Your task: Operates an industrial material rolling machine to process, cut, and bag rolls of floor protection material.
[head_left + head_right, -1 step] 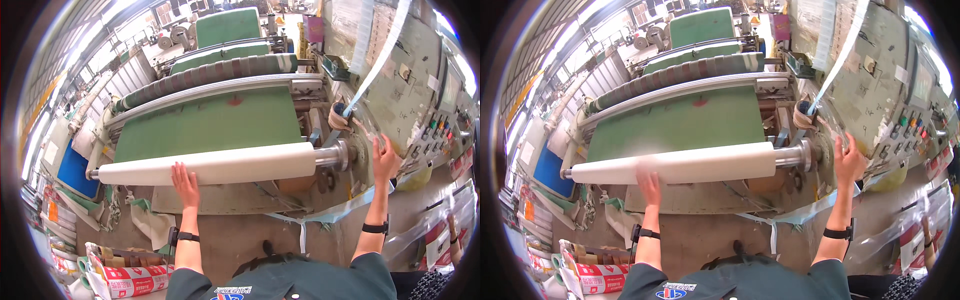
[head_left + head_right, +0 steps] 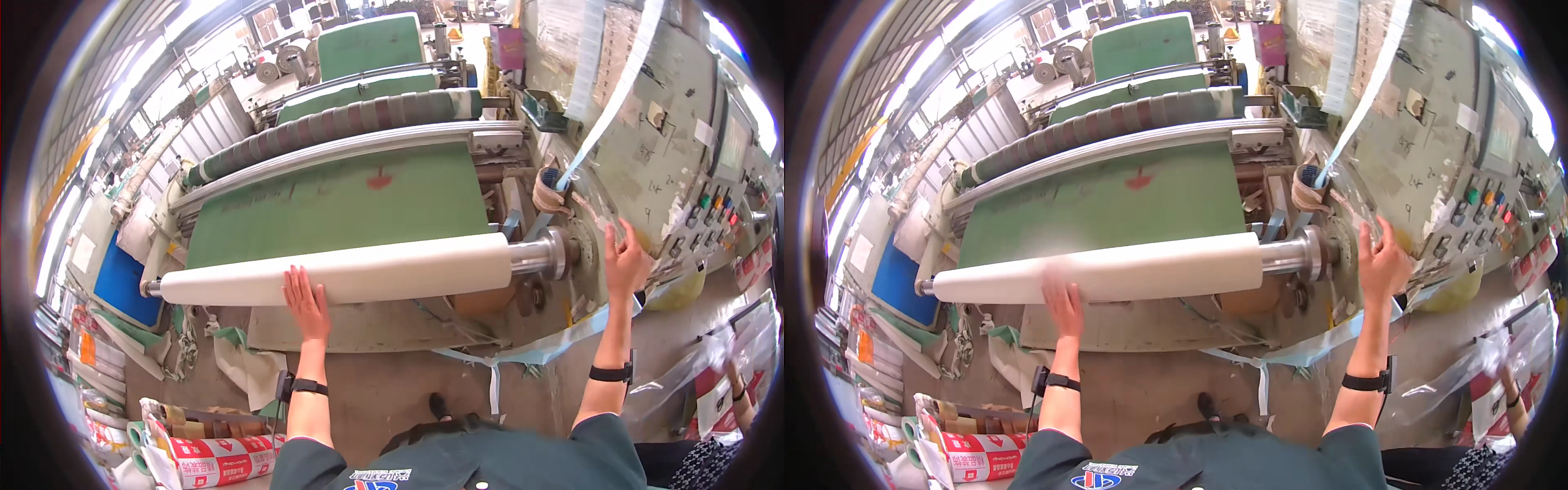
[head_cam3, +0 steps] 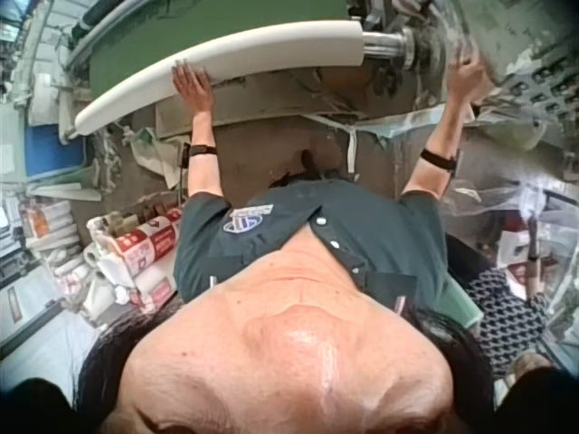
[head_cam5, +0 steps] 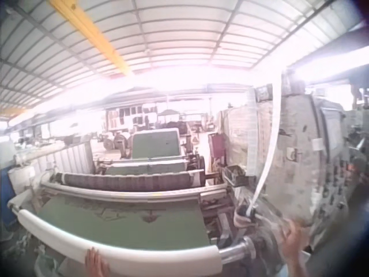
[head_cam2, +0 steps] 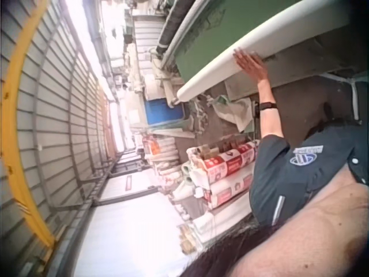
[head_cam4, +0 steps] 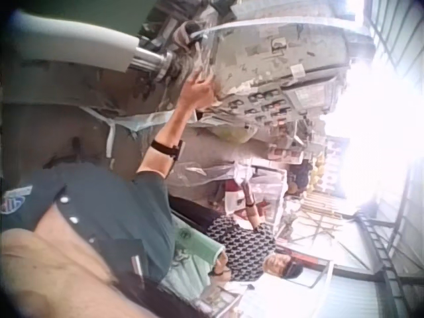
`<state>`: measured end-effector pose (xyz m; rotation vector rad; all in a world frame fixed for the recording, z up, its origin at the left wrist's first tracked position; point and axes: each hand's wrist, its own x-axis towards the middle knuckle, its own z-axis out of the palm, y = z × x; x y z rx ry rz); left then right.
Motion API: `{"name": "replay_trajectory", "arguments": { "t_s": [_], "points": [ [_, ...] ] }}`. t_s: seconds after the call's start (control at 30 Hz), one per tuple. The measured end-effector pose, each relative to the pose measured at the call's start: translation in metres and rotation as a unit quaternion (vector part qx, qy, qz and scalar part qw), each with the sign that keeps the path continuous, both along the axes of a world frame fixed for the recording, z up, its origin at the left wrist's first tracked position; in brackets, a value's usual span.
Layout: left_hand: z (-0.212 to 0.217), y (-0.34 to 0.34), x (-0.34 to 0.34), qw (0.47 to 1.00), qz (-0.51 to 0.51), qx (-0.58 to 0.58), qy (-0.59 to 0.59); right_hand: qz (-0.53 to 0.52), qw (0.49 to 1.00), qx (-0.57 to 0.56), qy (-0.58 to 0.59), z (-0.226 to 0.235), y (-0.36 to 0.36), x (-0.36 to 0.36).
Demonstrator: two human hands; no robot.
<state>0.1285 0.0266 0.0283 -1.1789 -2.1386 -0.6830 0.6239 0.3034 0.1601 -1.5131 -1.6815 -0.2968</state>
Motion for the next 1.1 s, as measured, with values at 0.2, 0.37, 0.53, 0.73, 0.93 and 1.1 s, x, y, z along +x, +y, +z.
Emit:
{"name": "replay_trajectory", "arguments": {
  "t_s": [0.2, 0.37, 0.53, 0.73, 0.93, 1.1],
  "points": [
    [-0.005, 0.028, 0.053, 0.999, -0.012, -0.003, -0.030, 0.027, 1.000, 0.009, -0.011, -0.002, -0.002, 0.000],
    [0.008, 0.015, 0.087, 0.989, -0.138, -0.036, -0.044, 0.118, 0.985, -0.014, 0.122, 0.010, -0.036, -0.016],
    [0.000, -0.047, 0.076, 0.972, -0.192, -0.017, -0.137, 0.329, 0.928, 0.005, 0.176, -0.049, -0.111, -0.064],
    [-0.016, -0.134, -0.007, 0.973, -0.143, -0.011, -0.178, 0.354, 0.917, -0.111, 0.145, -0.117, -0.216, -0.196],
    [-0.017, -0.175, -0.115, 0.982, -0.019, 0.019, -0.185, 0.322, 0.928, -0.105, 0.154, -0.121, -0.226, -0.253],
    [-0.024, -0.136, -0.194, 0.984, -0.031, 0.040, -0.172, 0.262, 0.951, -0.084, 0.140, -0.131, -0.188, -0.299]
  ]
}}
